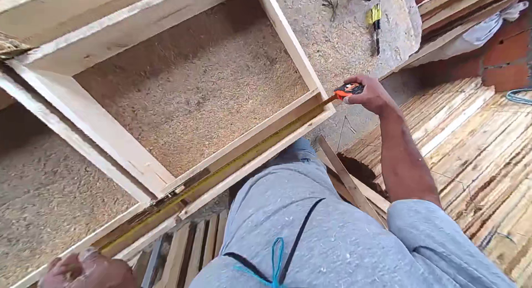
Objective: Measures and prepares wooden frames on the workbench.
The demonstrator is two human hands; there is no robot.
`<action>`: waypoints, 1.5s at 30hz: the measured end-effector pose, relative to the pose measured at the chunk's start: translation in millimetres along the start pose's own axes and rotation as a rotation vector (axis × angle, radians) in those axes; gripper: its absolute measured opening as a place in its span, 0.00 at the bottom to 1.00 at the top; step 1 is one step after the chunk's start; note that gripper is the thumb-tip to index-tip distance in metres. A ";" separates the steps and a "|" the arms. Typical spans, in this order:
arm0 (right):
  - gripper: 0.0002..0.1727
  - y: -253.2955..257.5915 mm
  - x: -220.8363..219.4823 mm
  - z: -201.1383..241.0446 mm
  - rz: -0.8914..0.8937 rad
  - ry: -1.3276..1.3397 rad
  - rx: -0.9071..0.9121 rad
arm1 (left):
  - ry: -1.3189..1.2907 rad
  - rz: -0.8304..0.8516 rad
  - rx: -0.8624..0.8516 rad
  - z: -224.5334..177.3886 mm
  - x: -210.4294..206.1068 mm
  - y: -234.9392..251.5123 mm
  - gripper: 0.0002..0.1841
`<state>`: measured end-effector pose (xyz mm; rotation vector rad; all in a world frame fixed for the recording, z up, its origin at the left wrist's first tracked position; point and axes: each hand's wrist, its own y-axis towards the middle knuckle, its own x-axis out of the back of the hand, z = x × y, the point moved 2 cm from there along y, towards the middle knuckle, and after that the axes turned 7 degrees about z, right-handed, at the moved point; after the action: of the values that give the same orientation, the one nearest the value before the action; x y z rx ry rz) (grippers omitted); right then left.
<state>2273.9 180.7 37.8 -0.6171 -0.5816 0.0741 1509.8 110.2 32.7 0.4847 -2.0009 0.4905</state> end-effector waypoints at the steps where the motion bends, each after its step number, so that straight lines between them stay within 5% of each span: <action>1: 0.40 8.0 7.9 -9.0 0.034 0.016 0.002 | -0.050 0.048 -0.098 -40.6 -22.6 -22.2 0.24; 7: 0.37 38.4 23.3 -31.8 0.246 -0.027 -0.016 | -0.038 0.515 -0.652 -244.3 -150.5 -121.5 0.20; 14: 0.36 39.4 19.8 -49.2 0.266 0.041 -0.029 | 0.386 0.932 -0.674 -356.2 -247.5 -164.5 0.26; 22: 0.33 40.2 14.3 -48.5 0.298 -0.004 0.042 | 0.394 1.136 -0.545 -406.2 -281.6 -174.8 0.21; 33: 0.33 43.4 10.5 -47.2 0.362 0.040 0.041 | 0.363 1.283 -0.584 -474.1 -324.8 -199.4 0.17; 45: 0.30 47.3 13.6 -48.2 0.420 0.057 0.071 | 0.246 1.342 -0.523 -473.0 -333.5 -190.3 0.20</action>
<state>2316.0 197.4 -14.1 -0.6628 -0.3854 0.4683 2100.7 244.3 -30.8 -1.2657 -1.8599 0.7060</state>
